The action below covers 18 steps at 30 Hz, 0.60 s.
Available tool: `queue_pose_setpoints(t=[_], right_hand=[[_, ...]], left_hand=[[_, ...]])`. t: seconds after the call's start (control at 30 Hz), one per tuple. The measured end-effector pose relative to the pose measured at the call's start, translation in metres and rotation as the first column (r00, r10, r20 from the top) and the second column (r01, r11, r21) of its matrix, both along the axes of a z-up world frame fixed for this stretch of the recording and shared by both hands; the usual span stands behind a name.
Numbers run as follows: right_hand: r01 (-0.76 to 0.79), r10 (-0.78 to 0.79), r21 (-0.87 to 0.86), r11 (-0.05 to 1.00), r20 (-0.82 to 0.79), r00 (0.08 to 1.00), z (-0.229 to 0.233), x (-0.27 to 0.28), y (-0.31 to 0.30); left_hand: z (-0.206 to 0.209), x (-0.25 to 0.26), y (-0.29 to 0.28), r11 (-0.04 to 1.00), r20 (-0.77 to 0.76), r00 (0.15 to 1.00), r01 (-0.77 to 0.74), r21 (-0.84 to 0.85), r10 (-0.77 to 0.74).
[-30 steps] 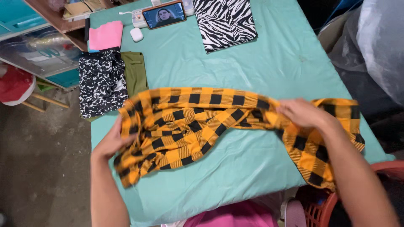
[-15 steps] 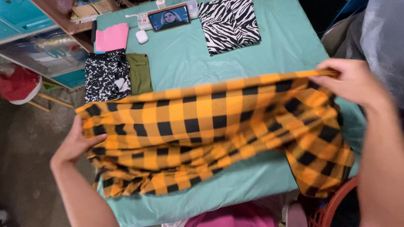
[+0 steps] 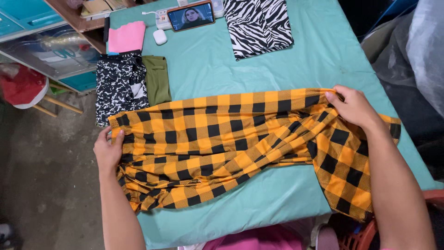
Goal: The person folds a yellow and black checkered garment on a teal table. They smooth the fabric, fold it in half lengthwise, then fold it into a compact rectangle.
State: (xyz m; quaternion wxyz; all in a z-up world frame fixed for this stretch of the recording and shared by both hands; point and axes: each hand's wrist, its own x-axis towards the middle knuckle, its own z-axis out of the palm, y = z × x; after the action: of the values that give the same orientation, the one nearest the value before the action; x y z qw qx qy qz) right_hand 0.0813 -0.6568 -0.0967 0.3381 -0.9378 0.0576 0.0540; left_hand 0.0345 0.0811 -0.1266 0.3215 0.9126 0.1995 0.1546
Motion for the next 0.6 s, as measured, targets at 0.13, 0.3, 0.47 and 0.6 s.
queue_pose_setpoints(t=[0.13, 0.3, 0.47, 0.6], right_hand=[[0.084, -0.086, 0.026, 0.996, 0.08, 0.993, 0.021, -0.007, 0.006], [-0.011, 0.018, -0.095, 0.995, 0.067, 0.998, 0.026, -0.005, -0.001], [-0.164, 0.244, -0.447, 0.88, 0.128, 0.961, 0.01, -0.004, 0.011], [-0.12, 0.128, -0.461, 0.879, -0.014, 0.992, 0.005, -0.003, 0.031]], left_hand=[[-0.008, -0.005, 0.01, 0.991, 0.168, 0.985, 0.01, 0.13, -0.032], [0.005, -0.01, -0.003, 0.988, 0.242, 0.969, 0.021, 0.155, -0.058], [0.052, -0.014, -0.094, 0.911, 0.386, 0.899, 0.035, 0.411, -0.208], [0.056, -0.048, -0.25, 0.681, -0.105, 0.701, 0.711, 0.173, -0.705]])
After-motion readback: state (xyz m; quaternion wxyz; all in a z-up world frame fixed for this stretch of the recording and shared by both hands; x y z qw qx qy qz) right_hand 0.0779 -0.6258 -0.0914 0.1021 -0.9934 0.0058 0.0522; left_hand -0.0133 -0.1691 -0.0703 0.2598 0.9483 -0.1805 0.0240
